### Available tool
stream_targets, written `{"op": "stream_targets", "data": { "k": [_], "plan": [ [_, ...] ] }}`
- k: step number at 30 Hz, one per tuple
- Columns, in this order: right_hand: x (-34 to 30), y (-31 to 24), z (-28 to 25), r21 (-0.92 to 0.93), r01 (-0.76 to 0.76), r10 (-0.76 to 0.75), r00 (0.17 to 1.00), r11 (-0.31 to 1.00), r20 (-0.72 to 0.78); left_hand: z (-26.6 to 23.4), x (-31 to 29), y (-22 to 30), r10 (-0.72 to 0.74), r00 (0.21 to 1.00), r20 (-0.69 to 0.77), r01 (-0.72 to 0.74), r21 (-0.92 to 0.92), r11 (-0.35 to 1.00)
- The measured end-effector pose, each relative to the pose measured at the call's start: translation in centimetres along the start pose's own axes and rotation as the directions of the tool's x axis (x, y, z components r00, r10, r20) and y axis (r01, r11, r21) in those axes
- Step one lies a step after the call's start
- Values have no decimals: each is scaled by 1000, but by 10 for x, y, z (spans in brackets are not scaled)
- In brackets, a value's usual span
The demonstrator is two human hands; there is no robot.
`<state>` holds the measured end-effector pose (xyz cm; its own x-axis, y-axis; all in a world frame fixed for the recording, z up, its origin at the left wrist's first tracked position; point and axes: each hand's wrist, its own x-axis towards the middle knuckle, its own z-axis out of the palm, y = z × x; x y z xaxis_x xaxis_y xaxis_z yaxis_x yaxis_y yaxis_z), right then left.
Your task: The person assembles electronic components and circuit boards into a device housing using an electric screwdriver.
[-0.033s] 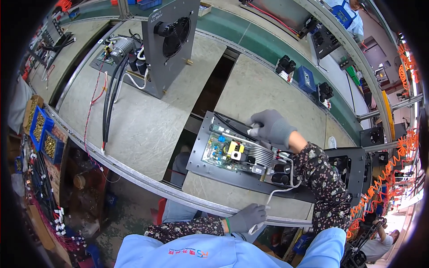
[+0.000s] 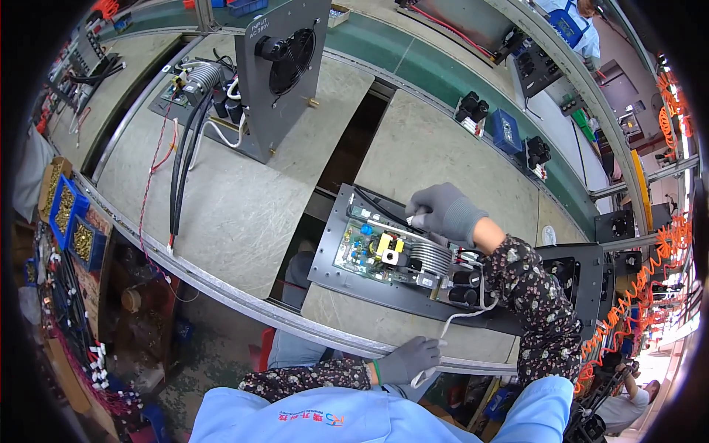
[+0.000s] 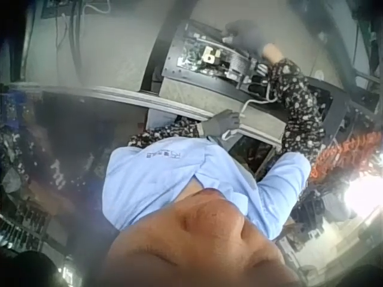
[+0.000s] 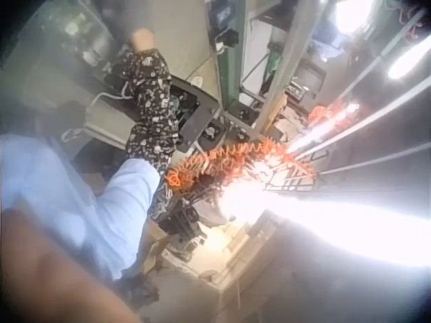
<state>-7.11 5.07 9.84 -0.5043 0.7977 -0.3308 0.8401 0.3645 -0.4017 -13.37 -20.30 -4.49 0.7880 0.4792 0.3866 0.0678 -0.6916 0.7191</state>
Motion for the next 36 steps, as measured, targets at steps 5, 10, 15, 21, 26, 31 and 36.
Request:
{"op": "stream_targets", "data": {
  "k": [5,10,15,21,26,31,36],
  "plan": [
    [10,7,17,-210,152,-104,969,966,224,5,-1,-2,41,998,-36,-39,46,998],
    [17,5,17,-236,73,-4,961,969,278,5,1,-2,37,998,-45,-36,20,999],
    [24,-5,15,-308,38,70,941,950,330,0,0,-1,39,999,-11,-39,42,998],
    [26,-8,16,-295,45,67,930,954,361,0,1,0,-1,999,36,1,11,1000],
    [29,0,25,-315,94,21,939,945,343,-3,1,1,27,999,-25,-26,58,998],
    [33,3,23,-331,95,31,934,939,356,-1,5,2,-7,996,87,4,28,1000],
    [36,-4,19,-347,79,68,917,934,392,-3,7,1,-21,992,122,12,77,997]
  ]
}}
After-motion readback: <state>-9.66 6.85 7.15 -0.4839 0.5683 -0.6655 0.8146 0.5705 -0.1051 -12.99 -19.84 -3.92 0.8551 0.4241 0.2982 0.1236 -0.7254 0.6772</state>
